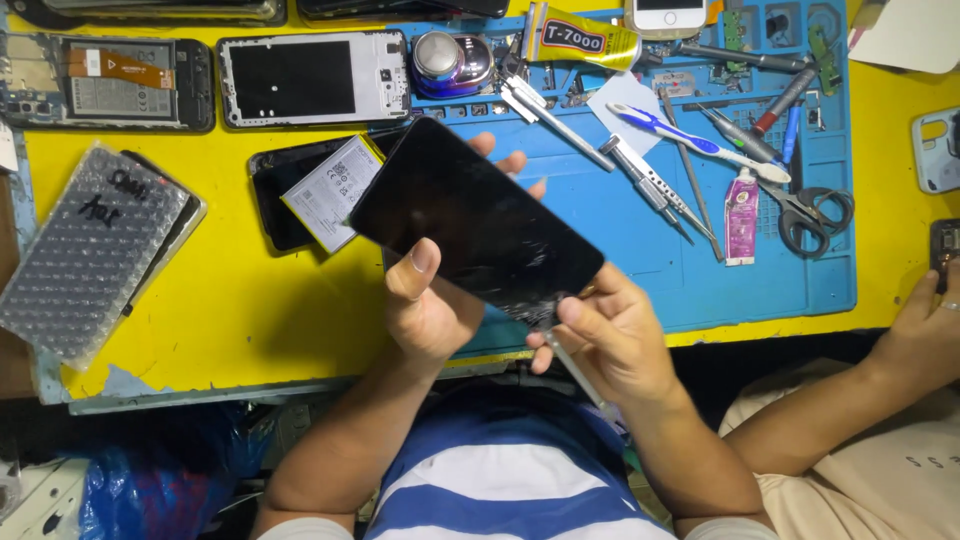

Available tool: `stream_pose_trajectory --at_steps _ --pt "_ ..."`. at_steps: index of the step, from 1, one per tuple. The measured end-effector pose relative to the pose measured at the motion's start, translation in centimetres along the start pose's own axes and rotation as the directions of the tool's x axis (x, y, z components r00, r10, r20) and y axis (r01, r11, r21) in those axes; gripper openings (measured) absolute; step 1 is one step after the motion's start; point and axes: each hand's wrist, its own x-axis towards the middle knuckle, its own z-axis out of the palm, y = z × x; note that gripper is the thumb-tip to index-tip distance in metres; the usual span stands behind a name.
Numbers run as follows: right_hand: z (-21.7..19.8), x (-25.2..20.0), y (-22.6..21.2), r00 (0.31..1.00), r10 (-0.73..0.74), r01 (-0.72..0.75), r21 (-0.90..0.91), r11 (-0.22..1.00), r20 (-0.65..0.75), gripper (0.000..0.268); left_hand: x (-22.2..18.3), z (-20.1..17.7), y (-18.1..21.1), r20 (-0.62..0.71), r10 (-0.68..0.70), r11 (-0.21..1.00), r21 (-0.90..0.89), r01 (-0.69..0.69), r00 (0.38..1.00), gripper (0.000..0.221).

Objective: The person disassembles a smartphone, removing the back cover and internal components. They use a metal spudger to pry open the device and disconnect cables, then peel off adhesive strips from the phone's frame and internal parts.

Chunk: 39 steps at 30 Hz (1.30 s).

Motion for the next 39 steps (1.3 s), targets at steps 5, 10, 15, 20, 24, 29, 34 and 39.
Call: stream_pose_trajectory --at_steps 5,10,15,20,24,29,34,39 --pt "0.3 -0.7 -6.0 0.979 -0.200 0.181 -0.318 0.931 -0.028 0.015 0.6 -1.0 3.1 -0.036 0.057 0.951 0.306 -0.043 0.998 0.069" --pt "2.0 -0.8 -12.3 0.990 -0.139 0.034 -0.957 0.287 -0.007 0.010 0.1 -0.6 5.4 0.137 -0.065 0.373 0.922 -0.103 0.988 0.078" --pt "5.8 0.3 -13.5 0.981 -0.080 0.182 -0.980 0.076 0.176 0.013 -0.4 -0.5 3.4 0.660 -0.192 -0.138 0.715 -0.685 0.727 0.075" --pt "8.0 1.3 -12.9 0.917 -0.003 0.399 -0.915 0.062 0.400 0.026 -0.2 1.2 3.2 0.783 -0.178 -0.261 0.547 -0.796 0.596 0.032" --pt "8.9 2.1 -12.6 0.868 0.050 0.477 -0.858 0.191 0.494 0.027 -0.3 0.8 4.0 0.777 -0.090 -0.221 0.594 -0.773 0.623 0.044" --pt "7.9 1.9 -10.1 0.850 0.013 0.502 -0.817 0.284 0.526 0.023 -1.0 -0.9 5.2 0.765 0.007 -0.143 0.638 -0.756 0.644 0.043" --pt "5.6 0.4 -6.9 0.913 -0.029 0.360 -0.769 0.528 0.407 0.028 -2.1 -2.4 5.4 0.749 0.149 -0.106 0.661 -0.743 0.645 0.054" --pt "5.3 -3.0 -5.0 0.946 0.031 0.204 -0.667 0.716 0.322 0.040 -3.4 -2.9 5.9 0.724 0.121 -0.130 0.690 -0.712 0.679 0.068"
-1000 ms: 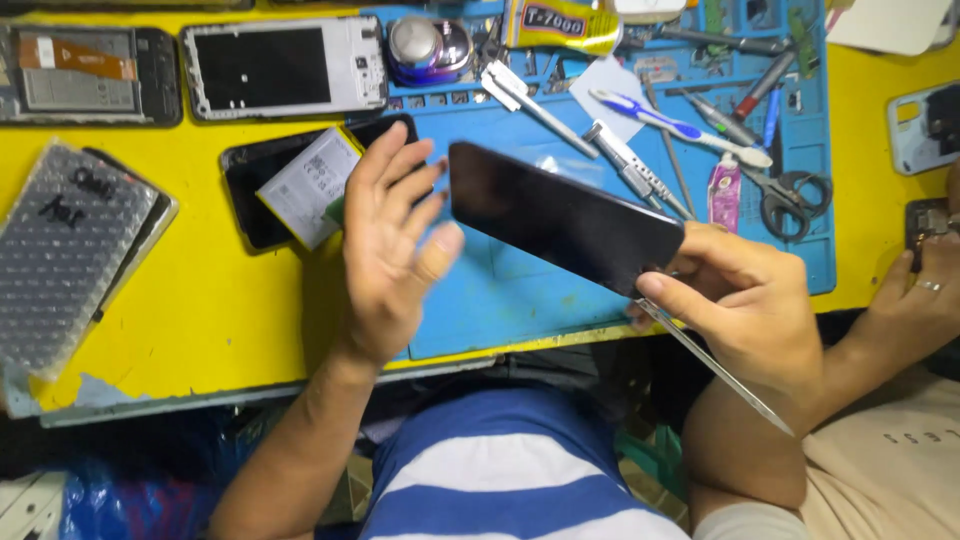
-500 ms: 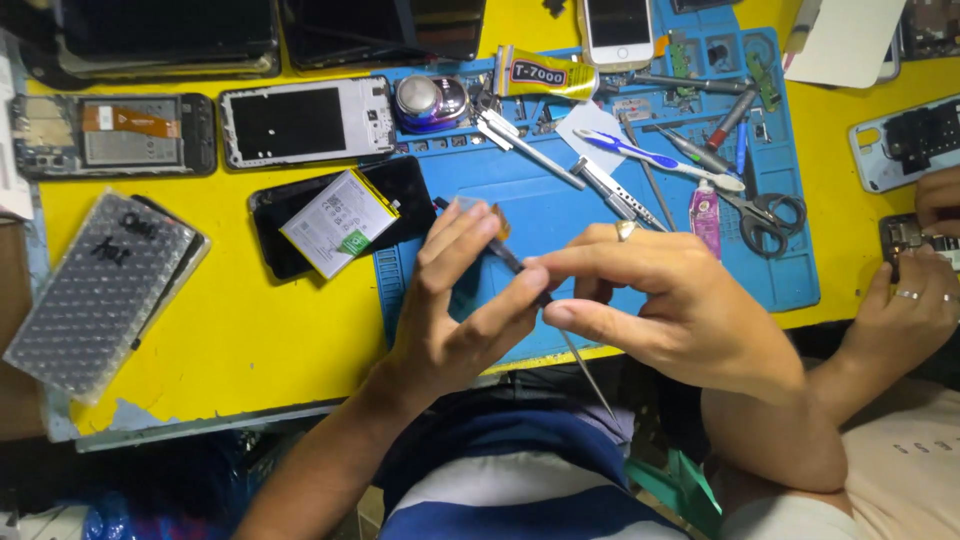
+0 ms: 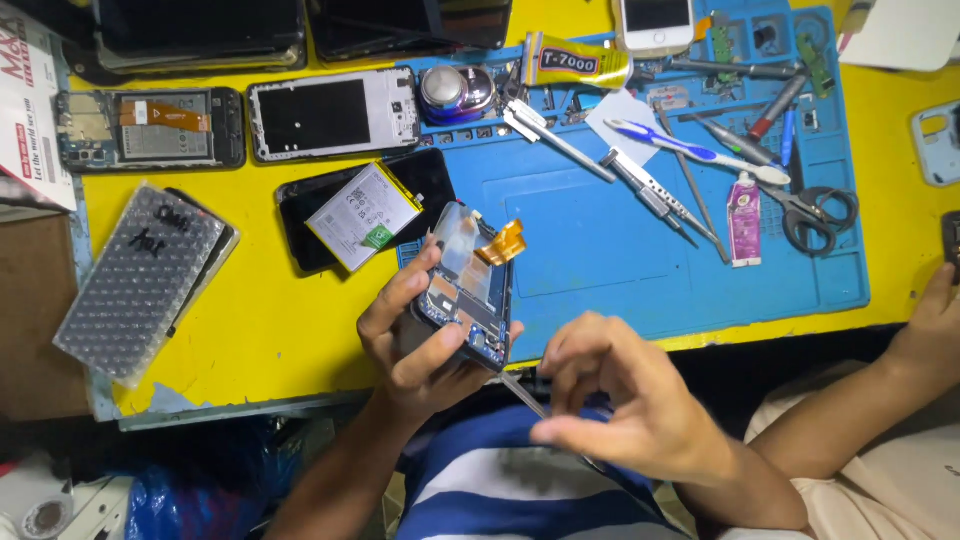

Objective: The person disassembles a smartphone, removing the back cover and internal components. They use a metal spudger to pry open the device and disconnect cables, then peel off adhesive strips from the phone's frame and internal parts.

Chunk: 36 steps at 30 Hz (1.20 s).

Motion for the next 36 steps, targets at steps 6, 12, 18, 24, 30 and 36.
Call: stream_pose_trajectory --at_steps 6,12,18,24,30,36 --pt "0.7 -0.3 0.4 0.980 -0.170 0.178 -0.078 0.981 0.106 0.026 -0.4 1.2 0.2 -0.093 -0.020 0.999 -0.037 0.017 0.995 0.064" --pt "-0.4 0.8 0.0 0.945 -0.252 0.199 0.249 0.948 0.207 0.022 1.1 0.7 1.1 -0.015 -0.070 0.998 0.010 0.070 0.997 0.067" --pt "-1.5 0.9 0.6 0.922 -0.379 0.357 0.201 0.912 0.083 0.026 2.8 1.9 1.7 0.027 -0.113 0.989 0.103 0.110 0.993 0.057" --pt "-1.5 0.8 0.1 0.811 -0.577 0.468 -0.485 0.739 -0.099 0.026 3.6 3.2 1.1 0.048 0.023 0.978 0.208 -0.032 0.999 0.042" --pt "-1.2 0.6 -0.9 0.820 -0.562 0.407 -0.576 0.709 -0.113 0.014 4.0 2.9 1.4 0.142 0.104 0.973 0.189 -0.130 0.984 0.030" --pt "-1.2 0.7 -0.9 0.848 -0.494 0.365 -0.467 0.806 -0.190 0.013 4.1 2.6 1.2 0.171 0.146 0.960 0.215 -0.182 0.974 0.032"
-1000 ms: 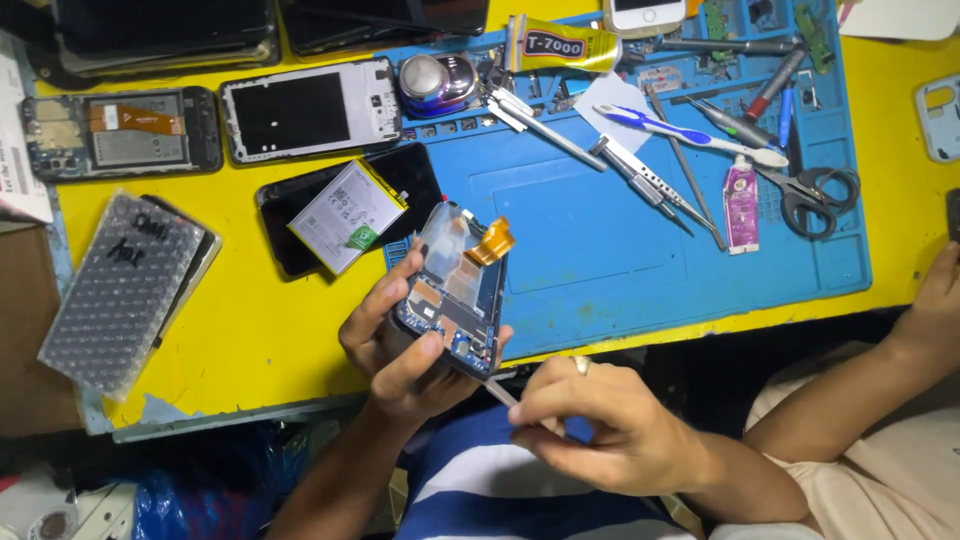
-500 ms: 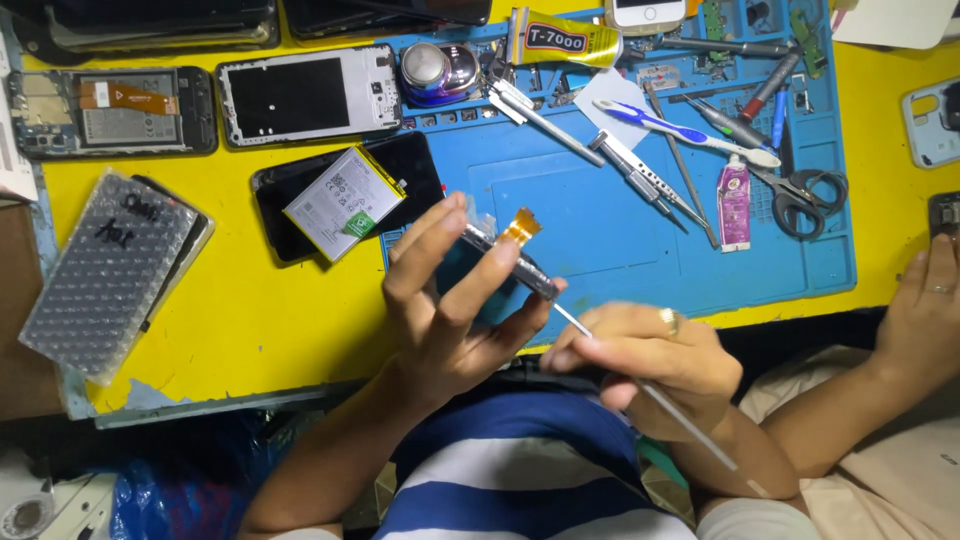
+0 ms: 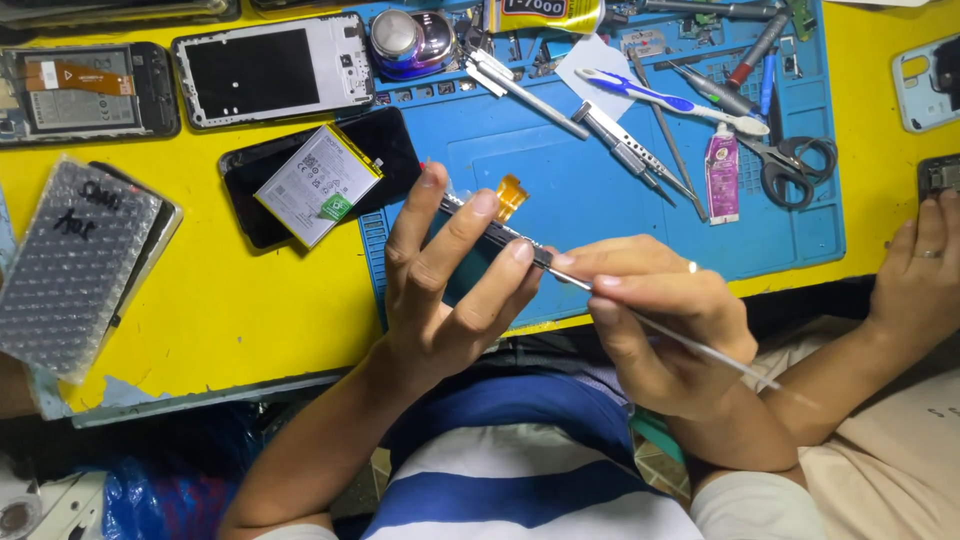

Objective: The person disassembles a smartphone, removing the back cover and internal components. They use a metal spudger to pry open the device and disconnect cables, then peel off adhesive strips from the phone's frame and internal parts.

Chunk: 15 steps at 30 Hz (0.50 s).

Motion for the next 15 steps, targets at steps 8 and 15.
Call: stream_pose_trajectory --at_steps 8,15 --pt "0.26 0.28 0.26 0.976 0.180 -0.135 0.306 0.942 -0.121 0.021 0.51 -0.01 0.01 -0.002 0.006 1.000 -0.024 -0.006 1.000 0.033" --pt "0.14 0.84 -0.12 0.968 0.210 -0.169 0.259 0.951 -0.140 0.016 0.70 -0.07 -0.12 0.025 0.036 0.998 -0.043 -0.035 0.999 0.032"
